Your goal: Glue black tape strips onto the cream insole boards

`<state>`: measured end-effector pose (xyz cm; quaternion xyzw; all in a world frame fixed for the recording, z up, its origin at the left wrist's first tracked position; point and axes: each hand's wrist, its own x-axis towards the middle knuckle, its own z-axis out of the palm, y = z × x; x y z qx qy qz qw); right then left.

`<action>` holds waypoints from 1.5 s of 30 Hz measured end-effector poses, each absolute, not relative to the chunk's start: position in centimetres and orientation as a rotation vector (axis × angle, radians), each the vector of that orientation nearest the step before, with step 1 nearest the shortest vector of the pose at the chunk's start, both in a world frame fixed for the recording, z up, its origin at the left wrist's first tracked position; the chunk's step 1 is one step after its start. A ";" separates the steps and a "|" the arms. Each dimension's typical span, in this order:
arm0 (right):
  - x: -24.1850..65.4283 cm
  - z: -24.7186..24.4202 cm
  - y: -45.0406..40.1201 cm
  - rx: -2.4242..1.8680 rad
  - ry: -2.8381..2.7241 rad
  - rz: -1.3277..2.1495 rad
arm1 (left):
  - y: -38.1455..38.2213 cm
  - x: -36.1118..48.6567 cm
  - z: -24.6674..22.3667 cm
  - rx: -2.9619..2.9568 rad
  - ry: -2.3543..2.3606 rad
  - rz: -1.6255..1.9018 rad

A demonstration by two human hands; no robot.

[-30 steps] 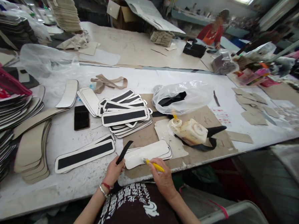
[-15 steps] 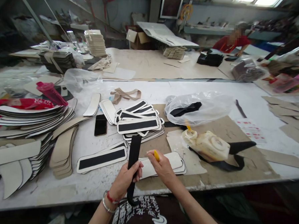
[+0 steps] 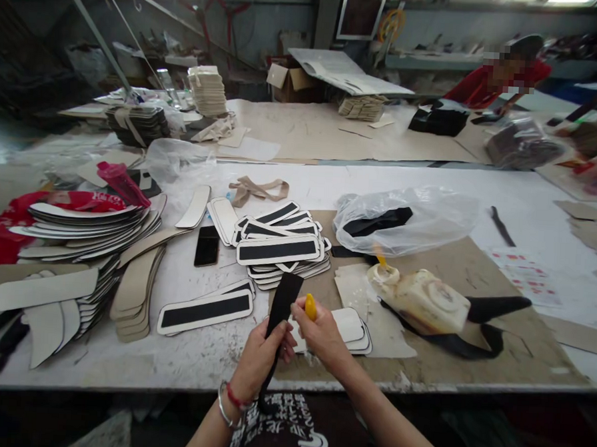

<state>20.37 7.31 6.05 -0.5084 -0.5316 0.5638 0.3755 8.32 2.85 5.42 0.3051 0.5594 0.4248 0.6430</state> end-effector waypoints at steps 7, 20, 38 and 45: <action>21.2 5.8 7.8 -1.320 -1.270 1.453 | 2.6 9.6 5.2 0.633 1.221 0.900; 24.1 5.8 9.5 -1.367 -0.891 1.453 | 1.0 9.6 3.8 0.805 1.344 0.760; 26.1 3.9 10.7 -1.484 -2.555 1.508 | -3.0 5.1 -2.6 0.472 1.797 0.908; 20.8 0.3 10.7 -1.582 -2.978 1.200 | -0.6 5.6 -5.5 0.544 1.783 0.940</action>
